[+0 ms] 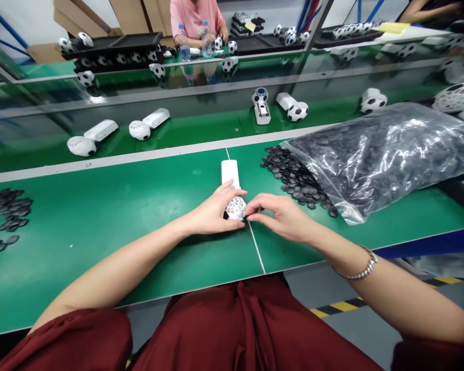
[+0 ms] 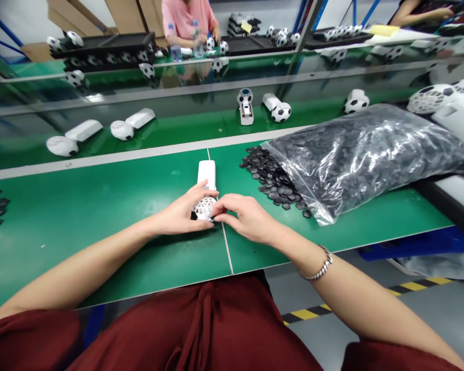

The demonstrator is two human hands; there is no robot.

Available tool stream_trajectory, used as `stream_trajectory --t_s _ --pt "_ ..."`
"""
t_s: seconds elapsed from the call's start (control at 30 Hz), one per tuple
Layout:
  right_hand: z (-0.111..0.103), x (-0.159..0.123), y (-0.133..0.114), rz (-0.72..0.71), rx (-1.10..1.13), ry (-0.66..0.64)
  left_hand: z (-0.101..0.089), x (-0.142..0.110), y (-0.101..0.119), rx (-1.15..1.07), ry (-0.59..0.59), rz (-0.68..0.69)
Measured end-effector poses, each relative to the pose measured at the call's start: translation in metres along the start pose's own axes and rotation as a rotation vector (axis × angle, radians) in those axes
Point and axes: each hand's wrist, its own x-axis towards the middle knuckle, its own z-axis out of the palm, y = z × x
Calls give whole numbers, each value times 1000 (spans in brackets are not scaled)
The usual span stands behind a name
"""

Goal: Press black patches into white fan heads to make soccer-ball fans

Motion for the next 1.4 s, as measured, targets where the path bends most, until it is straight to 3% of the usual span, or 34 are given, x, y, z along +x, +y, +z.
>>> stream_trajectory --t_s 0.2,0.47,0.67,0.97,1.17,1.27,1.33,1.4 --pt "6 10 5 -38 31 10 4 0 2 -13 40 -10" --pt "19 4 15 32 155 143 5 -2 -1 -28 49 5" --pt "21 5 9 -40 122 153 6 -2 -2 -31 64 21" --pt "27 7 20 140 331 143 5 0 3 -67 55 37" --pt "26 11 24 207 350 100 4 0 1 -70 43 25" --pt "4 27 43 223 163 140 3 1 0 -89 22 5" --pt "-15 40 63 235 -171 235 3 0 0 -101 19 -2" --pt "-32 51 83 257 -566 214 2 0 0 -110 17 -5"
